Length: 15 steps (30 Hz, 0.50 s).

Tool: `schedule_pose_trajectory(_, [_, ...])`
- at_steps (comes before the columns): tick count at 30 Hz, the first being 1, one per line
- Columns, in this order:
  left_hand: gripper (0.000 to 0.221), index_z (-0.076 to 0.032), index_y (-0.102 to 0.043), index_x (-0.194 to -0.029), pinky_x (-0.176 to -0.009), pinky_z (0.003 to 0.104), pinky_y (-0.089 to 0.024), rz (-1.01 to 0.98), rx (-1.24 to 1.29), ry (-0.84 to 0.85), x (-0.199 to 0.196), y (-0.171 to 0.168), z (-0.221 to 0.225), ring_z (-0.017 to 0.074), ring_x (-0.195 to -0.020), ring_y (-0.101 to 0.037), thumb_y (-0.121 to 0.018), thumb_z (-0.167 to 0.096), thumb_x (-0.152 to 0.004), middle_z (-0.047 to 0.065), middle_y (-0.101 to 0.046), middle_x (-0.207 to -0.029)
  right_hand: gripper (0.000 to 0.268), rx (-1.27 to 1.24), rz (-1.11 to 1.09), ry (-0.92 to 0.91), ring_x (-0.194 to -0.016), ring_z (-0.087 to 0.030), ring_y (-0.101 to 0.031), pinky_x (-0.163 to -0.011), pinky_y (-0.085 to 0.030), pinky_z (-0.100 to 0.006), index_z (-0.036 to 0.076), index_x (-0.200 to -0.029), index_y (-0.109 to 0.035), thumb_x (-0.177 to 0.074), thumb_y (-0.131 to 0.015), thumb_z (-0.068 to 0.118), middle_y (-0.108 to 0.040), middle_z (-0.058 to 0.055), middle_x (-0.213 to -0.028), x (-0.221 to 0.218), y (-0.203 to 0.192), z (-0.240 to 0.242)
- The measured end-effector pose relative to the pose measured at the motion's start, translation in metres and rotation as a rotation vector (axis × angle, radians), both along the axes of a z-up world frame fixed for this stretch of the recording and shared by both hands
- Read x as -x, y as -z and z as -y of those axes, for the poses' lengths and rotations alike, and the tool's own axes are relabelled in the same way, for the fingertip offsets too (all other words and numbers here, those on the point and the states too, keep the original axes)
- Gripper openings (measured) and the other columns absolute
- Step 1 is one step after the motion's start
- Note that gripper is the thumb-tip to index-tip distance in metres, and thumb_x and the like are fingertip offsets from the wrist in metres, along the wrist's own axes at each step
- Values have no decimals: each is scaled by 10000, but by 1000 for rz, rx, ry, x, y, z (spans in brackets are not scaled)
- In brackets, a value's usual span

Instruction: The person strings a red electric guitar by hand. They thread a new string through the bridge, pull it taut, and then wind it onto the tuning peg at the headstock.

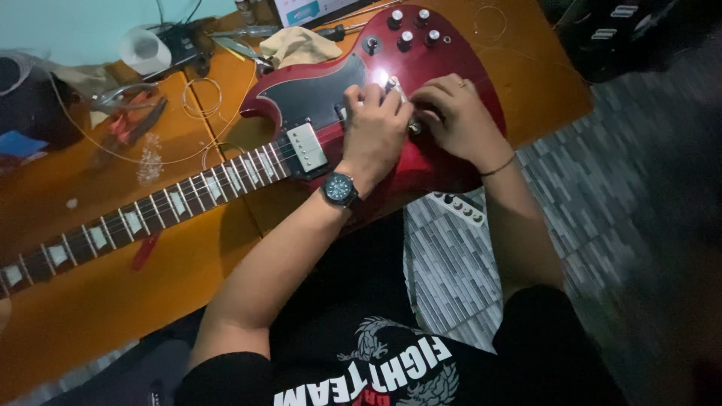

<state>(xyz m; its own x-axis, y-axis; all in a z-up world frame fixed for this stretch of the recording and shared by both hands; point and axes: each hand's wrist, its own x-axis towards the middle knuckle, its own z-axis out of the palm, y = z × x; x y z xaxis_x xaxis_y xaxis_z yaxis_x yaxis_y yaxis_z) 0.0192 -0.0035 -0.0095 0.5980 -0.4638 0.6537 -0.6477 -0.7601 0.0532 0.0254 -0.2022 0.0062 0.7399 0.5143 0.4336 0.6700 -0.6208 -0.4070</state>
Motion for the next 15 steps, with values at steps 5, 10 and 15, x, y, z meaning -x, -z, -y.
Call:
schedule_pose_trajectory(5, [56,-124,-667,-840,-891,420,-331,33,10,-17,-1,-3,2,212,-839,-529,-665,-70,-827,72,-605,-852,230,177,91,101,-966,-417,-632,-776,-511,-470,93,-1153,-722,-938,-744,14,-696,-138,-1067,-1,13,13])
schedule_pose_trajectory(10, [45,-91,-651,-810,-906,362,-343,-48,57,-52,8,-15,4,280,-834,-528,-675,-69,-841,63,-569,-910,125,65,63,82,-930,-442,-631,-745,-549,-467,59,-1061,-721,-955,-732,-6,-716,-162,-1081,-5,23,11])
schedule_pose_trajectory(15, [72,-90,-660,-805,-863,377,-315,-44,58,-67,6,-17,4,232,-793,-498,-606,-44,-815,28,-544,-897,141,222,222,138,-906,-345,-651,-720,-497,-385,181,-1046,-748,-959,-741,69,-701,-50,-1009,1,9,11])
